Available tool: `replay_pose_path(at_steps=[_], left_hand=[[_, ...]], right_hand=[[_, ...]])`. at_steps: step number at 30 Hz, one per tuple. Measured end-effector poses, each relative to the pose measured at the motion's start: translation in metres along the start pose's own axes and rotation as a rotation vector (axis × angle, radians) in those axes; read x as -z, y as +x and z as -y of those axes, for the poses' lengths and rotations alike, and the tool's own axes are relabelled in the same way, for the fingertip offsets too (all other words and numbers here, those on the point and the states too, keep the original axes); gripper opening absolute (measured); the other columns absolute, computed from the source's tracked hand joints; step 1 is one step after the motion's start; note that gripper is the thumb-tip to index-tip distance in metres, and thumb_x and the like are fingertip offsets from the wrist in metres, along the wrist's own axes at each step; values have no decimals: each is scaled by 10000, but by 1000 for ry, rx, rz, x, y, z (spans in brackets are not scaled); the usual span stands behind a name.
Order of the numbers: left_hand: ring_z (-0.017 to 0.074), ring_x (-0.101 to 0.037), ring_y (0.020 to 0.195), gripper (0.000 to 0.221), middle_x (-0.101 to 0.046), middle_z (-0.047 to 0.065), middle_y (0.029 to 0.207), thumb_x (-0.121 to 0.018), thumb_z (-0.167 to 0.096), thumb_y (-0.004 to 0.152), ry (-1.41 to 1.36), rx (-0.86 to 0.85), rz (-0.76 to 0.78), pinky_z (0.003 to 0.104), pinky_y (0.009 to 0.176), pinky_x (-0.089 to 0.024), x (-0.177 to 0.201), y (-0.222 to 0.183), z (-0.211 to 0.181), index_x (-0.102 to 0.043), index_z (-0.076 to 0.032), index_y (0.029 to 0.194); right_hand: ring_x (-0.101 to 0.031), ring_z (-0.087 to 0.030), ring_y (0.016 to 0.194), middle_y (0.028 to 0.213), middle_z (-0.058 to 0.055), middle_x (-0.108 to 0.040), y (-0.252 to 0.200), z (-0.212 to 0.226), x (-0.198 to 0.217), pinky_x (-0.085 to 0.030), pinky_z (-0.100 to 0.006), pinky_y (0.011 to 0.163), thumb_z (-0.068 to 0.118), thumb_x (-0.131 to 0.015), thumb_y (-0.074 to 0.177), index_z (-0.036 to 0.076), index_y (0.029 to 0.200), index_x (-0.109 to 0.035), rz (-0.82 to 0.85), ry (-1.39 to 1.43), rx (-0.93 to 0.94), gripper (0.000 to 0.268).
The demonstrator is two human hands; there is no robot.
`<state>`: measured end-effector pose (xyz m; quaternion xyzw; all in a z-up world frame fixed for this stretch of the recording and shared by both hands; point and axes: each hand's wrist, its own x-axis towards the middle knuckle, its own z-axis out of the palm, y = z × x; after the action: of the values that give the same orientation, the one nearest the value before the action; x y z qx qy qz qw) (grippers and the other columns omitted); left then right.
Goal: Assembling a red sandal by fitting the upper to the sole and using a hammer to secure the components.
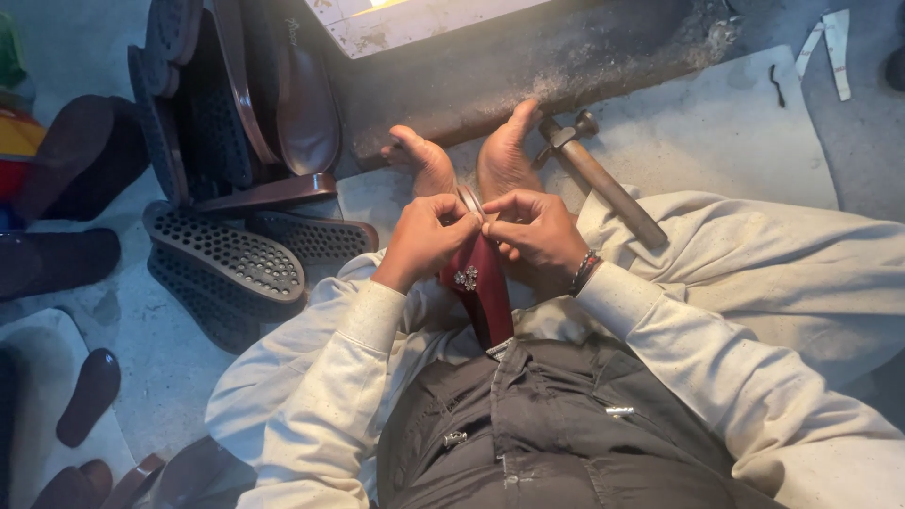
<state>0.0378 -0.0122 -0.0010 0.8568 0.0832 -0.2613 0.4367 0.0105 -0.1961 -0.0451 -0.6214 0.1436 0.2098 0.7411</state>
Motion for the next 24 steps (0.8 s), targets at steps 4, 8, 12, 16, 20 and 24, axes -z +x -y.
replay_pose_path(at_steps=[4, 8, 12, 16, 20, 24], left_hand=[[247, -707, 731, 206, -715, 91, 689, -747, -359, 797, 4, -25, -29, 377, 675, -530, -3, -5, 2, -747, -162, 738], [241, -724, 794, 191, -724, 73, 730, -754, -370, 780, 2, -19, -82, 374, 730, -552, -7, -7, -1, -741, -186, 732], [335, -608, 1235, 565, -599, 142, 1233, -837, -477, 808, -213, -106, -338, 383, 974, -596, -21, -39, 6, -674, -117, 1212], [298, -550, 1276, 819, -536, 242, 1353, -678, -533, 942, -520, 111, -351, 376, 987, -545, -27, -102, 17, -412, 3, 1500], [518, -356, 1448, 1177, -293, 401, 1567, -788, -390, 789, -767, -2, 20, 598, 1079, -440, -37, -173, -21, -71, 55, 1609], [500, -298, 1477, 1139, -218, 332, 1633, -838, -291, 777, -347, -98, -12, 549, 1081, -505, -38, -180, -1, -121, 33, 1602]], right_hand=[[-717, -182, 670, 808, -148, -711, -32, -5, 6, -651, -299, 471, -56, -899, 630, 52, 1271, -712, 83, -5, 18, 677], [-702, -283, 848, 958, -188, -693, -65, -5, 3, -644, -405, 664, 202, -942, 648, 59, 1418, -538, 61, -352, 140, 881], [-511, -580, 1282, 1533, -388, -359, -91, 23, -13, -509, -673, 1023, 243, -892, 669, 1, 1625, -60, 195, -812, 295, 1290], [-695, -462, 1026, 1258, -306, -602, -77, -8, 1, -621, -516, 838, 222, -808, 701, 151, 1657, -177, 111, -538, 33, 1147], [-656, -220, 718, 846, -142, -639, -75, -50, 15, -581, -330, 564, 93, -683, 850, 24, 1156, -654, 94, -17, -309, 315], [-762, -309, 680, 822, -293, -721, -107, -1, 4, -656, -395, 527, 170, -853, 835, -101, 984, -719, 121, -404, -340, 337]])
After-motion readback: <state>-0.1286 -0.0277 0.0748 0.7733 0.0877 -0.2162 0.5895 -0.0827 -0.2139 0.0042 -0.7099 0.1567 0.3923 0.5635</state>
